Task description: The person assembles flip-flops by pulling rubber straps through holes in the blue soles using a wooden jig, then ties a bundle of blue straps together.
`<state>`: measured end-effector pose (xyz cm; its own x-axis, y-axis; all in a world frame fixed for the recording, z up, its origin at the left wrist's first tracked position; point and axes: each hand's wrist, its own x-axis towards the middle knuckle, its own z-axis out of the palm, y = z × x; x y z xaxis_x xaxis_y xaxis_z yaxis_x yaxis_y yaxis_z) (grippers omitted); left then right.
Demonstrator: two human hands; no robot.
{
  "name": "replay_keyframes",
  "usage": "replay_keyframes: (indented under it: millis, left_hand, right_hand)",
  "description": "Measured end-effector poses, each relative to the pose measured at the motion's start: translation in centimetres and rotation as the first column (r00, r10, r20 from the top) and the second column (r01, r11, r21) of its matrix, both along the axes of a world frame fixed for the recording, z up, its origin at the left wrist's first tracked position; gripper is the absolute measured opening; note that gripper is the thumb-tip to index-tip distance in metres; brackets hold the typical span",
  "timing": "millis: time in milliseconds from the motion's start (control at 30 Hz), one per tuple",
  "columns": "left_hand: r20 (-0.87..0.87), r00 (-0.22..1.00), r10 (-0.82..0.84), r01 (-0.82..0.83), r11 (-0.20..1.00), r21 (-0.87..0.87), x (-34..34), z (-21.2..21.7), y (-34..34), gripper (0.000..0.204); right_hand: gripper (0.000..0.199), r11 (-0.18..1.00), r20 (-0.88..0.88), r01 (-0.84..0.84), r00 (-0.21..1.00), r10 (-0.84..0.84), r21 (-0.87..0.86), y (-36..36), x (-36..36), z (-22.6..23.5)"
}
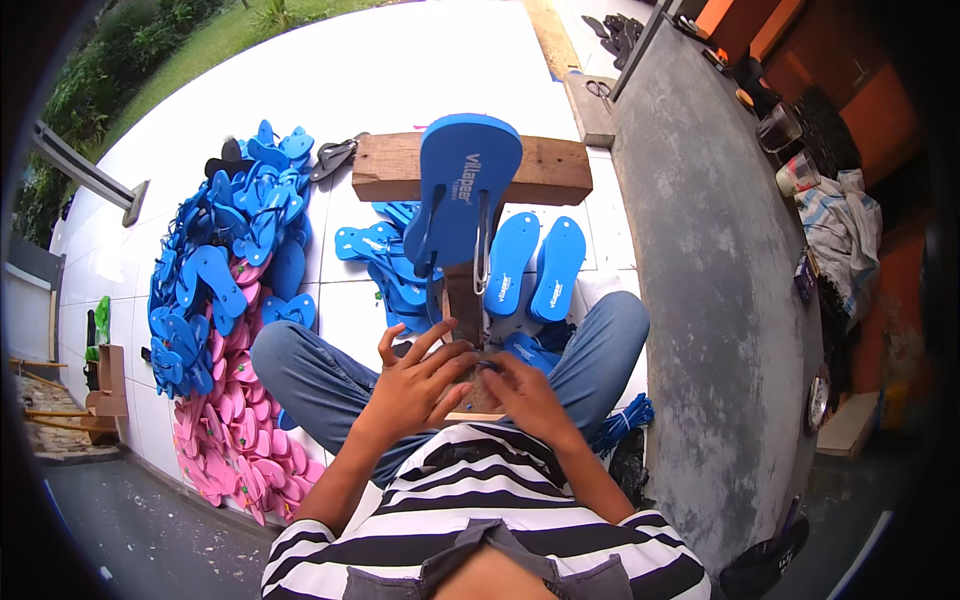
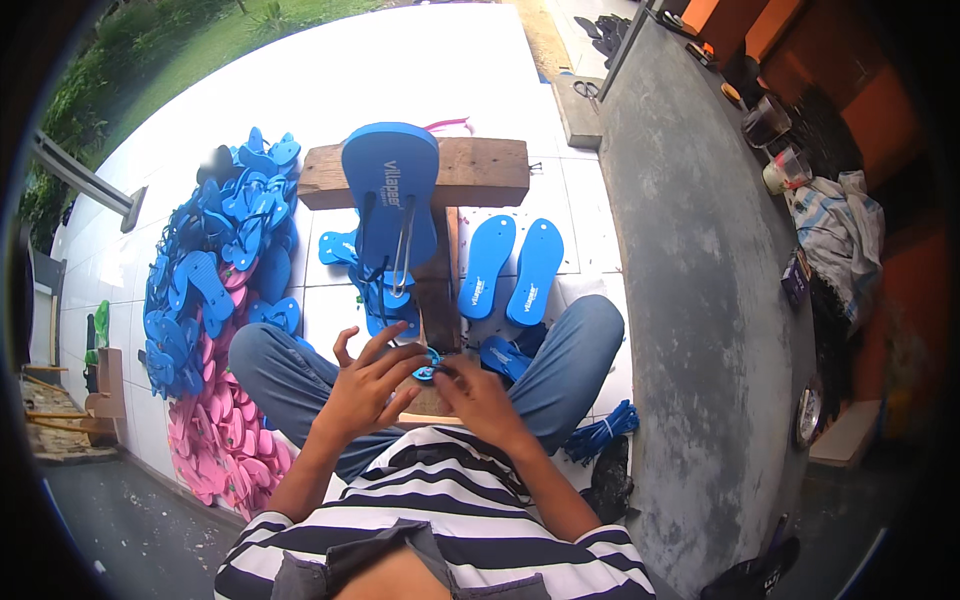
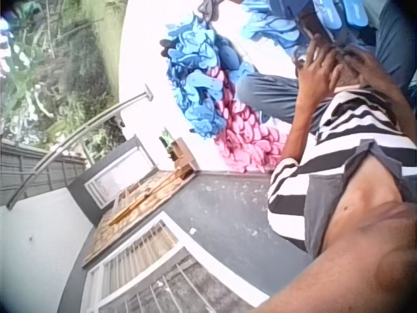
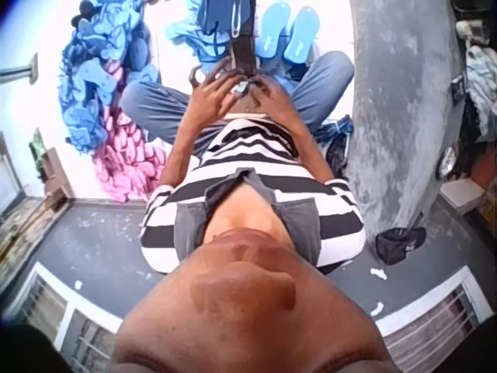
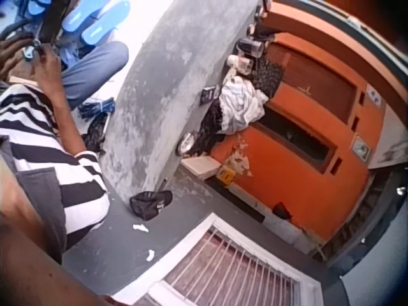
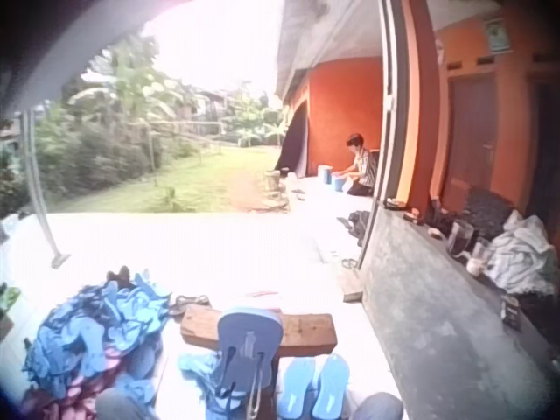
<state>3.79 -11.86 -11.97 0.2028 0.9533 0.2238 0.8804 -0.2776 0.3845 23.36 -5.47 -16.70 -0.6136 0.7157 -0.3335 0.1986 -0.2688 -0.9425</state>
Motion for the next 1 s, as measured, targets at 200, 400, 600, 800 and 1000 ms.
replay_keyframes:
  millis: [200,400,600,800,1000]
  left_hand:
    - [0.124,0.985,0.120,-0.159,0.911,0.381,1.8,-0.3,4.7,0.017]
    - [0.425,0.899,0.107,-0.317,0.828,0.462,4.7,1.1,7.1,0.019]
    - [0.559,0.828,0.053,-0.419,0.721,0.552,0.4,3.7,6.2,0.036]
    - [0.224,0.943,0.245,-0.327,0.798,0.505,-4.7,11.0,11.4,0.033]
    - [0.518,0.852,0.080,-0.233,0.943,0.238,-4.5,11.9,13.8,0.029]
  right_hand:
    - [0.025,0.926,-0.268,0.374,0.889,-0.372,-0.044,3.7,-1.6,4.0]
    - [0.023,0.701,-0.446,0.647,0.745,-0.496,0.300,3.9,-6.1,6.4]
    - [0.029,0.952,-0.676,0.251,0.734,-0.070,0.173,6.1,-5.4,8.0]
    - [0.036,0.963,-0.596,0.060,0.795,0.112,0.262,7.0,-5.1,8.9]
    - [0.039,0.984,-0.582,-0.005,0.806,0.109,0.177,8.8,-5.7,6.4]
